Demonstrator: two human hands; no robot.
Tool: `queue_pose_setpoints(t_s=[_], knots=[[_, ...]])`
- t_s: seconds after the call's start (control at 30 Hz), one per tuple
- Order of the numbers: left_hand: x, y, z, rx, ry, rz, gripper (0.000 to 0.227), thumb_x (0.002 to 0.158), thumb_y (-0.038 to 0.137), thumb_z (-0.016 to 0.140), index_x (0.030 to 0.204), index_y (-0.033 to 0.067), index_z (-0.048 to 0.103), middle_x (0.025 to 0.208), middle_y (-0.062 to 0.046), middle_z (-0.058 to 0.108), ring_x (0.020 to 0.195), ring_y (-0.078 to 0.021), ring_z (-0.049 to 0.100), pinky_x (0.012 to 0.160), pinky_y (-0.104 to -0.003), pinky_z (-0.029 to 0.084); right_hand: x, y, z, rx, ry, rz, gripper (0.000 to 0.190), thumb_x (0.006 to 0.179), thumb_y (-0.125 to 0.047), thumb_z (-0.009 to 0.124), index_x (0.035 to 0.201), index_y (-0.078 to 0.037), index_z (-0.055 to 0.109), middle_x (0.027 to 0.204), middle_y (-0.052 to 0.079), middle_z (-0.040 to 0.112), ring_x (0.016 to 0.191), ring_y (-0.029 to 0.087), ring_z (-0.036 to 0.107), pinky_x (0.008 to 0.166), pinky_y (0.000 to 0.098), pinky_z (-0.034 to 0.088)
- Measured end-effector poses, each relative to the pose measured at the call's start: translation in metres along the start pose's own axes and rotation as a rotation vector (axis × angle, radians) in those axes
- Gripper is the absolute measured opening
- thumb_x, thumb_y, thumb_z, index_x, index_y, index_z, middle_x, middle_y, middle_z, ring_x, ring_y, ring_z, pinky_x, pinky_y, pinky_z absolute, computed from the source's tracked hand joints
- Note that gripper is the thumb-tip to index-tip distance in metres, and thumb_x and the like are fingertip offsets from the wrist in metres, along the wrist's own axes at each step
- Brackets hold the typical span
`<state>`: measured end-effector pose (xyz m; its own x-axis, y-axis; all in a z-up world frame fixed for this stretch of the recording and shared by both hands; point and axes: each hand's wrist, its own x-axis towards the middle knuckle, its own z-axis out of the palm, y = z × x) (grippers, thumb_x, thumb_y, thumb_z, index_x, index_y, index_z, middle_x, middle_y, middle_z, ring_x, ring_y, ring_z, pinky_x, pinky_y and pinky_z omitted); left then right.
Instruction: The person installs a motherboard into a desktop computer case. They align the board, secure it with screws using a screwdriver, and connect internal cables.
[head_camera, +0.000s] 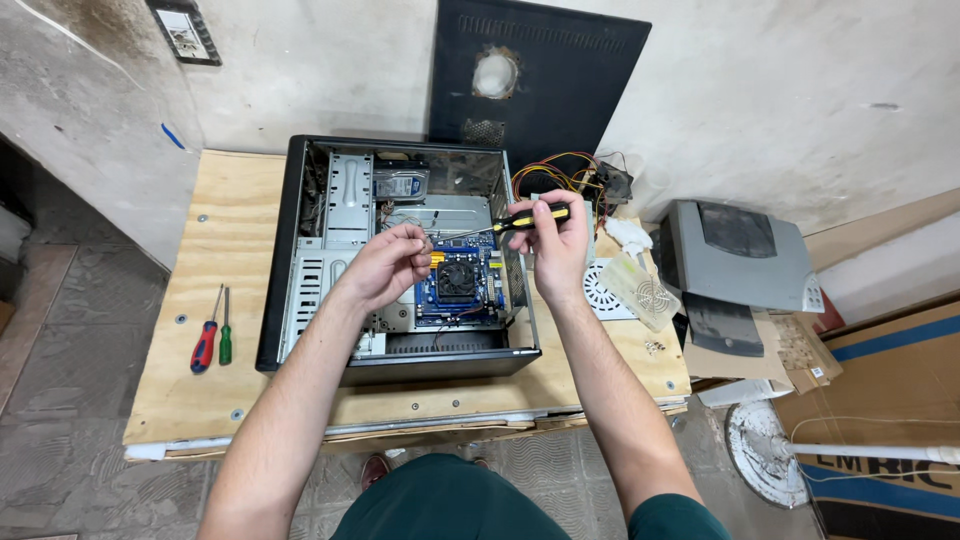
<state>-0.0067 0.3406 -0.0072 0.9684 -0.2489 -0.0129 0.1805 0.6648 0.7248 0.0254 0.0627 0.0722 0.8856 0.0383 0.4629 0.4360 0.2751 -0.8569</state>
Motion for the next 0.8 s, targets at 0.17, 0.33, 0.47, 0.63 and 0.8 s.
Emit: queue_pose_setpoints(t_s=[0.17,0.33,0.47,0.63,0.8], knots=[[0.008,0.001,-0.01,0.034,-0.025,-0.021,0.011,0.108,0.003,0.061,0.118,0.006,0.064,0.09,0.0,0.05,0.087,-0.0099,0.059,0.078,-0.026,0.058,0.001,0.01,-0.008,0.026,0.037,0.014,0.011,0.121,-0.012,0.054,0.13,-0.011,0.048,0.108,0.027,0.082,0.058,0.021,0.075,0.05,0.0213,0.054],[0.02,-0.003,-0.004,0.024,-0.072,-0.058,0.011,0.108,0.003,0.062,0.118,0.0066,0.063,0.09,0.001,0.048,0.087,-0.01,0.058,0.079,-0.027,0.057,-0.001,0.008,-0.013,0.048,0.082,0.032,0.011,0.121,-0.013,0.054,0.129,-0.011,0.049,0.107,0.027,0.083,0.058,0.021,0.076,0.05,0.0217,0.055],[0.03,-0.01,-0.005,0.022,-0.105,-0.08,0.012,0.108,0.003,0.062,0.119,0.0074,0.063,0.091,0.0,0.049,0.088,-0.0102,0.059,0.08,-0.027,0.057,-0.003,0.01,-0.024,0.041,0.107,0.039,0.011,0.12,-0.013,0.056,0.129,-0.011,0.049,0.107,0.028,0.082,0.058,0.022,0.076,0.05,0.0218,0.055],[0.035,-0.008,-0.001,0.027,-0.098,-0.1,0.012,0.107,0.002,0.063,0.119,0.0061,0.063,0.091,-0.001,0.051,0.087,-0.0107,0.06,0.079,-0.027,0.058,-0.008,0.006,-0.027,-0.065,0.141,0.012,0.012,0.117,-0.009,0.061,0.125,-0.01,0.051,0.103,0.024,0.083,0.068,0.019,0.076,0.058,0.0215,0.053],[0.048,-0.01,-0.004,0.058,-0.084,-0.105,0.013,0.107,0.003,0.064,0.119,0.005,0.063,0.092,-0.001,0.052,0.086,-0.0106,0.062,0.078,-0.028,0.06,0.006,0.015,-0.016,-0.101,0.122,0.002,0.011,0.113,-0.001,0.062,0.12,-0.006,0.056,0.088,0.019,0.076,0.081,0.022,0.074,0.075,0.0289,0.059]])
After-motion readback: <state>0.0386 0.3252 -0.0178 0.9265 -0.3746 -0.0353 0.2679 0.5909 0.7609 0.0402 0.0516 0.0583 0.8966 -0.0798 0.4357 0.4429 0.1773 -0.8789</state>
